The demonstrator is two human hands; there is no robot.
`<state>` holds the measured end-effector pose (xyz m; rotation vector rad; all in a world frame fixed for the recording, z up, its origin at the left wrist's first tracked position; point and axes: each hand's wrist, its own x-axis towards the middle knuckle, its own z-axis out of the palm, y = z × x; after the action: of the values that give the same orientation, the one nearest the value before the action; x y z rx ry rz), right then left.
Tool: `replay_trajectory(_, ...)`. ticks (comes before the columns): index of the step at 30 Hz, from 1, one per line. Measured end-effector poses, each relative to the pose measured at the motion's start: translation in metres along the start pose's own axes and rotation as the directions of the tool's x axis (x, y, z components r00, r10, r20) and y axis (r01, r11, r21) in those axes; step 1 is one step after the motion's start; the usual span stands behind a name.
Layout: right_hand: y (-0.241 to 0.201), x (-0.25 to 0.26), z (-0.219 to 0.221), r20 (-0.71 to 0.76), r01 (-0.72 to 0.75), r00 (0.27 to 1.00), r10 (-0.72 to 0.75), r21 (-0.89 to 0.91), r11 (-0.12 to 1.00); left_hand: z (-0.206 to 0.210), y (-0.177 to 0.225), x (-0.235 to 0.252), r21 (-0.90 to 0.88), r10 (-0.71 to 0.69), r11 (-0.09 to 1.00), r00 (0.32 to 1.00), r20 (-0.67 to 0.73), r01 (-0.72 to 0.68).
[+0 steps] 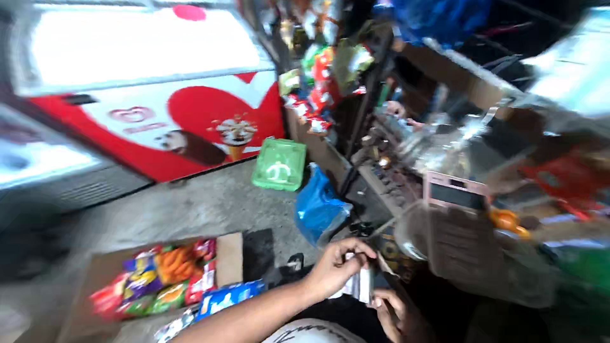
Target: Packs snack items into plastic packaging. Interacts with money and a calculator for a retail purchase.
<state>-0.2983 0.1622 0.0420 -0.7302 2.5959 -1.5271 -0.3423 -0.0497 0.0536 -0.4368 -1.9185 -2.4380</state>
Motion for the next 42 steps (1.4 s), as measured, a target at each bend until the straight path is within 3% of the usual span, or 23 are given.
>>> replay_trajectory(1, 0.001, 0.009, 0.009, 0.084, -0.109, 0.991, 0.108, 0.003, 0.994, -0.010, 0.002, 0.001, 0.036, 0.054, 0.998, 0.998, -0.011, -0.054)
replay_trajectory(5, -0.028, 0.063, 0.045, 0.300, -0.320, 0.905, 0.300, 0.017, 0.947, -0.065, 0.005, 0.012, 0.268, 0.275, 0.925, 0.961, 0.009, -0.268)
replay_trajectory(7, -0.077, 0.121, 0.063, 0.377, -0.607, 0.715, 0.589, -0.084, 0.791, -0.100, 0.006, 0.015, 0.410, 0.313, 0.862, 0.949, 0.034, -0.299)
replay_trajectory(10, -0.110, 0.185, 0.114, 0.240, -0.567, 0.813, 0.530, 0.120, 0.815, -0.163, 0.016, 0.019, 0.569, 0.264, 0.788, 0.964, 0.030, -0.234)
replay_trajectory(12, -0.155, 0.241, 0.152, 0.182, -0.657, 0.751, 0.635, 0.112, 0.745, -0.210, 0.033, 0.018, 0.607, 0.193, 0.791, 0.973, -0.127, -0.078)
replay_trajectory(13, -0.158, 0.261, 0.174, 0.173, -0.610, 0.790, 0.588, 0.122, 0.783, -0.234, 0.039, 0.017, 0.612, 0.180, 0.791, 0.958, -0.225, -0.005)
replay_trajectory(15, -0.113, 0.285, 0.214, 0.194, -0.289, 0.952, 0.238, 0.306, 0.907, -0.280, 0.047, 0.011, 0.562, 0.117, 0.817, 0.920, -0.374, 0.125)
replay_trajectory(17, -0.084, 0.316, 0.249, 0.229, -0.205, 0.964, 0.132, 0.334, 0.920, -0.319, 0.050, 0.000, 0.434, 0.062, 0.884, 0.879, -0.473, 0.171)
replay_trajectory(19, -0.097, 0.353, 0.278, 0.278, -0.180, 0.952, 0.129, 0.165, 0.970, -0.355, 0.048, -0.012, 0.373, 0.072, 0.911, 0.822, -0.564, 0.176)
replay_trajectory(21, -0.116, 0.385, 0.313, 0.350, 0.032, 0.936, -0.032, 0.005, 0.999, -0.391, 0.047, -0.025, 0.316, 0.046, 0.923, 0.751, -0.658, 0.220)
replay_trajectory(22, -0.114, 0.403, 0.331, 0.441, 0.233, 0.869, -0.226, 0.039, 0.972, -0.410, 0.047, -0.032, 0.267, 0.013, 0.931, 0.713, -0.701, 0.247)
replay_trajectory(23, -0.114, 0.423, 0.350, 0.550, 0.378, 0.745, -0.376, 0.116, 0.918, -0.427, 0.046, -0.039, 0.215, -0.023, 0.938, 0.664, -0.748, 0.274)
replay_trajectory(26, -0.124, 0.474, 0.421, 0.665, 0.625, 0.418, -0.619, 0.284, 0.727, -0.476, 0.047, -0.051, -0.043, -0.163, 0.970, 0.502, -0.849, 0.240)
replay_trajectory(28, -0.131, 0.501, 0.477, 0.686, 0.751, 0.187, -0.703, 0.361, 0.553, -0.501, 0.046, -0.059, -0.256, -0.240, 0.967, 0.351, -0.905, 0.001)
replay_trajectory(30, -0.148, 0.524, 0.530, 0.716, 0.812, -0.056, -0.696, 0.439, 0.385, -0.526, 0.050, -0.069, -0.358, -0.308, 0.896, 0.211, -0.928, -0.264)
replay_trajectory(32, -0.163, 0.538, 0.580, 0.710, 0.804, -0.220, -0.669, 0.520, 0.287, -0.546, 0.052, -0.086, -0.329, -0.294, 0.845, 0.147, -0.944, -0.422)
replay_trajectory(37, -0.205, 0.549, 0.684, 0.573, 0.601, -0.592, -0.567, 0.782, 0.162, -0.563, 0.044, -0.117, -0.131, -0.229, 0.835, -0.120, -0.966, -0.535)
replay_trajectory(40, -0.235, 0.542, 0.739, 0.521, 0.477, -0.709, -0.476, 0.851, 0.220, -0.578, 0.043, -0.142, -0.001, -0.295, 0.758, -0.340, -0.893, -0.652)
replay_trajectory(42, -0.251, 0.534, 0.776, 0.508, 0.395, -0.732, -0.454, 0.859, 0.325, -0.594, 0.042, -0.164, 0.111, -0.360, 0.711, -0.495, -0.791, -0.695)
